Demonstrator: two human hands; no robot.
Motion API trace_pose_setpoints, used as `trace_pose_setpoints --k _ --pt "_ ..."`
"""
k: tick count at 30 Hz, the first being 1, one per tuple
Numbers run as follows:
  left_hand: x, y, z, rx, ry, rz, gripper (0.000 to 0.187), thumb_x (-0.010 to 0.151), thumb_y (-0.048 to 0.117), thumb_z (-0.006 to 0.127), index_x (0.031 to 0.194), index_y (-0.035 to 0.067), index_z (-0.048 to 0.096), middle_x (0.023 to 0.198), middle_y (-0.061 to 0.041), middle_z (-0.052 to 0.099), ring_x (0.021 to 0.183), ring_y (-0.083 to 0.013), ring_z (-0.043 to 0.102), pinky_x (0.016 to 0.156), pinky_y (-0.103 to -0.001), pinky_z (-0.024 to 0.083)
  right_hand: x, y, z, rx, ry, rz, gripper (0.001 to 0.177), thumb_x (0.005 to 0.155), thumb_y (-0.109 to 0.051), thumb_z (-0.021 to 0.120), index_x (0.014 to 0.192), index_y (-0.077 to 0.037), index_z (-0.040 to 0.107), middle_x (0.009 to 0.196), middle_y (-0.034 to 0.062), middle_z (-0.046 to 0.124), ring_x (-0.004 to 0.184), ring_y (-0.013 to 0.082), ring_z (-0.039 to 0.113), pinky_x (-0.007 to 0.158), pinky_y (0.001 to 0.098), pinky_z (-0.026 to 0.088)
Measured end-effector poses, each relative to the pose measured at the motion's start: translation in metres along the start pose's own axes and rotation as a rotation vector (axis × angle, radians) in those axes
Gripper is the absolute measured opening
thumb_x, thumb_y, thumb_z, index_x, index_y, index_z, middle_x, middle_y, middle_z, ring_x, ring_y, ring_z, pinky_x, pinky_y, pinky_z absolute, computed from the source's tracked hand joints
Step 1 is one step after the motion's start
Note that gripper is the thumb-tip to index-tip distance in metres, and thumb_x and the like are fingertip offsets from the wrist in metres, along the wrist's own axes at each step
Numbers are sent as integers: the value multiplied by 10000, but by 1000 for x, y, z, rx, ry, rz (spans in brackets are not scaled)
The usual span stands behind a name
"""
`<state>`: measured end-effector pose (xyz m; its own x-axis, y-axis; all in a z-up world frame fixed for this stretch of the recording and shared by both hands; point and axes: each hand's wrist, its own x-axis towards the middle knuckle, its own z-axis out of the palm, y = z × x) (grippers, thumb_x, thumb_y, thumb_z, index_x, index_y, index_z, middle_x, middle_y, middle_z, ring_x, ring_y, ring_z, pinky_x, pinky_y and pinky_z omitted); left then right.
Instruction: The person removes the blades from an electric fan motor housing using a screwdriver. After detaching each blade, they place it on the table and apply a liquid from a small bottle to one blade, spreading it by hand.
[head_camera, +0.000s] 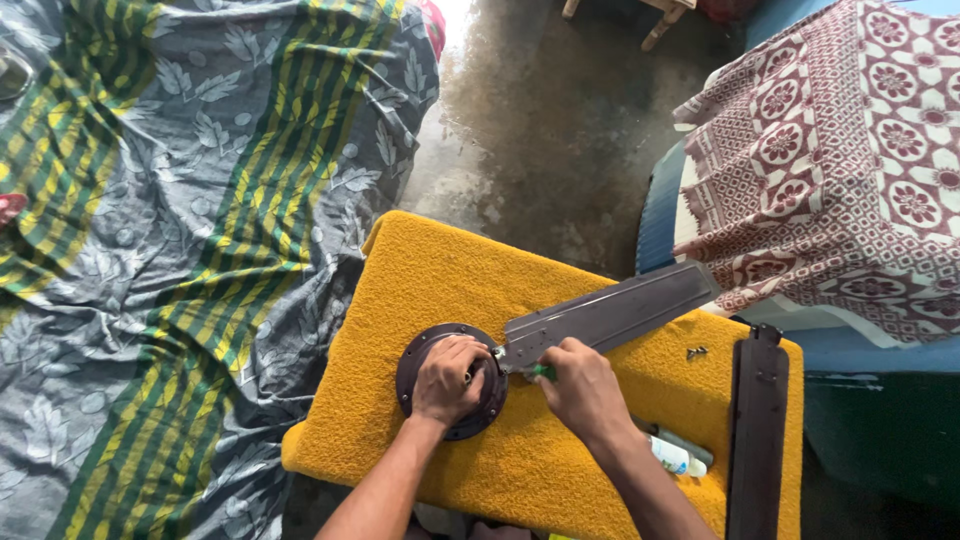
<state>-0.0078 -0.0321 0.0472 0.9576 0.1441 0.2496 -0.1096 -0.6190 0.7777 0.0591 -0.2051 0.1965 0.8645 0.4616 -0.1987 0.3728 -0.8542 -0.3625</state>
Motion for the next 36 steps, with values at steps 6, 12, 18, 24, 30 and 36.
trace_pose_setpoints --k 6,12,18,24,30,36 --pt "-1 -2 4 9 -11 -28 157 743 66 786 886 109 739 1051 -70 774 1110 -242 692 1050 -402 495 12 -1 5 72 108 -8 151 767 -126 822 880 -29 800 895 152 743 792 323 741 753 436 590" --pt "1 0 2 0 -6 -7 149 742 68 788 878 94 731 1046 -69 774 1104 -252 690 1044 -409 493 19 0 11 66 84 29 157 771 -136 815 880 -24 802 883 166 743 796 315 740 755 429 592" --pt "1 4 0 -11 0 -4 136 739 78 787 858 98 724 1037 -63 774 1100 -248 693 1037 -408 492 24 2 9 77 32 192 205 813 -218 809 916 -41 810 871 197 746 808 327 749 786 430 595" --pt "2 3 -1 -22 6 -11 122 750 85 791 847 99 719 1021 -57 775 1098 -243 694 1033 -406 496 26 -1 8 58 88 134 203 777 -214 827 875 -36 817 880 198 745 818 338 737 779 443 587" --pt "-1 -1 4 -4 0 -17 148 737 75 800 864 96 727 1036 -68 774 1102 -251 692 1042 -414 489 28 -2 10 67 34 163 191 805 -207 808 894 -38 809 894 181 744 802 311 750 756 423 603" --pt "-1 -4 7 0 -14 -28 155 746 83 796 887 104 736 1050 -69 774 1100 -235 696 1055 -406 491 30 -8 11 -11 37 109 215 810 -196 819 848 13 787 881 219 731 809 345 729 764 453 588"
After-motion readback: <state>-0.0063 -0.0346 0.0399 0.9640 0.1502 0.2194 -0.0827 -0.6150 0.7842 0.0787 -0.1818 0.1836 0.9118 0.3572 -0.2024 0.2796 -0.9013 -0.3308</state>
